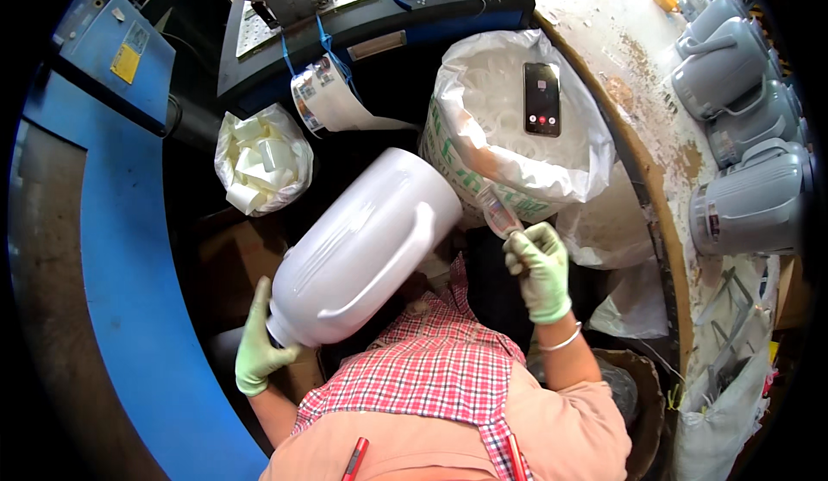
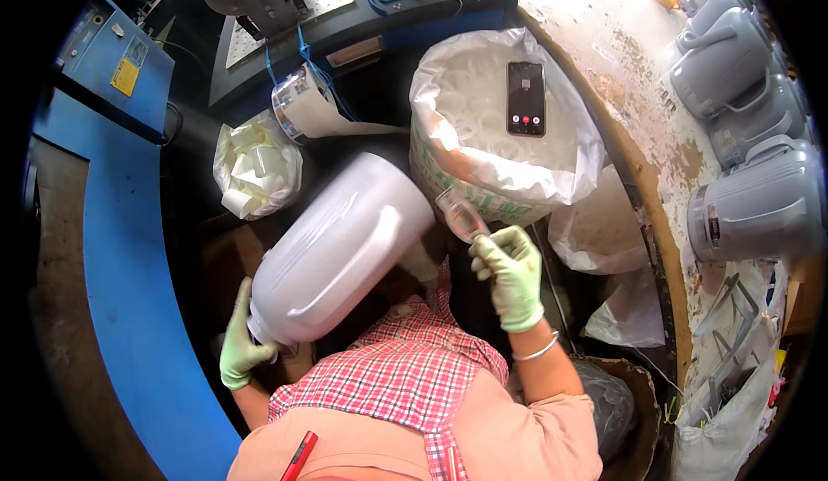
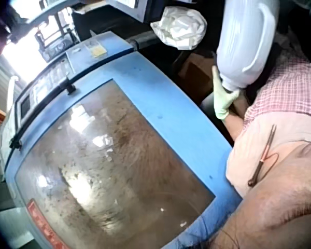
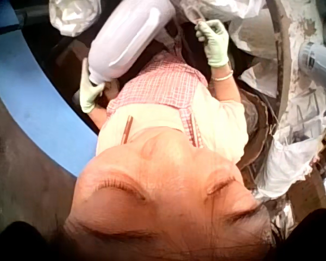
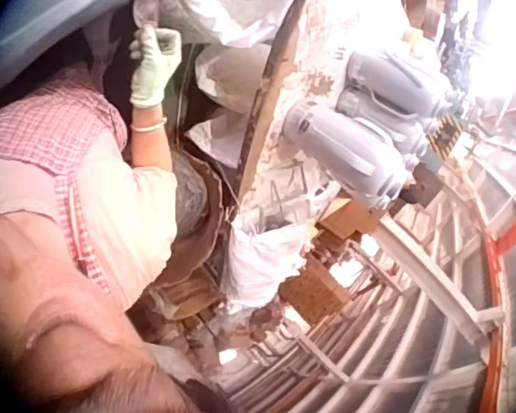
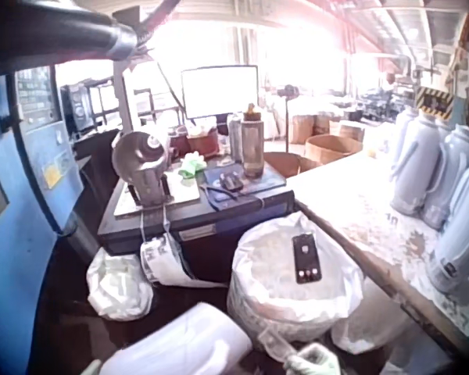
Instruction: The person assembles white electric kettles by inserting a circular heating element into the base of the kettle body. They then attach a plastic handle to the sides of the kettle and apply a label to the side. The process is repeated for multiple units in a continuous assembly loop.
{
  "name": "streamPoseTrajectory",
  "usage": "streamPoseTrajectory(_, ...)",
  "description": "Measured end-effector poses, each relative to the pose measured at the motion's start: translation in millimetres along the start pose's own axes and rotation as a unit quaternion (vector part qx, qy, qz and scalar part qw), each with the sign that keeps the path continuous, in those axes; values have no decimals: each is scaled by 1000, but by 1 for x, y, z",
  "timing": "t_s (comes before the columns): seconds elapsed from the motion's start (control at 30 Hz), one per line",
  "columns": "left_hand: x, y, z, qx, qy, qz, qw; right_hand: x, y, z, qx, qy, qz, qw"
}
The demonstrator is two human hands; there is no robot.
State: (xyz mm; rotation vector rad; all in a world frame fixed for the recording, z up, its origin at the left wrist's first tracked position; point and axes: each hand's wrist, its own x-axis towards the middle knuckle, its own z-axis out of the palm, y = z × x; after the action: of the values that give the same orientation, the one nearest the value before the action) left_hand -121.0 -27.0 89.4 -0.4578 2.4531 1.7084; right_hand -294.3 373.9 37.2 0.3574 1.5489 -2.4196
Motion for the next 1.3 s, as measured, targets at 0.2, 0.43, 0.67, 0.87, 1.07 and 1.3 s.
streamPoseTrajectory(0.2,-26,-37,27,-149,-212,-208,943,-9,32,18,109,-39,85,990)
streamPoseTrajectory(0.43,-28,-27,39,-108,-195,-233,946,2,35,39,46,-53,80,994)
streamPoseTrajectory(0.67,-25,-33,38,-127,-192,-243,942,6,29,44,6,-41,100,994)
streamPoseTrajectory(0.87,-25,-36,35,-134,-198,-239,941,10,26,50,-20,-35,108,993)
streamPoseTrajectory(1.07,-21,-35,35,-118,-206,-237,942,10,26,57,-53,-8,87,995)
streamPoseTrajectory(1.3,-22,-42,33,-148,-216,-220,940,19,43,35,-173,-31,57,983)
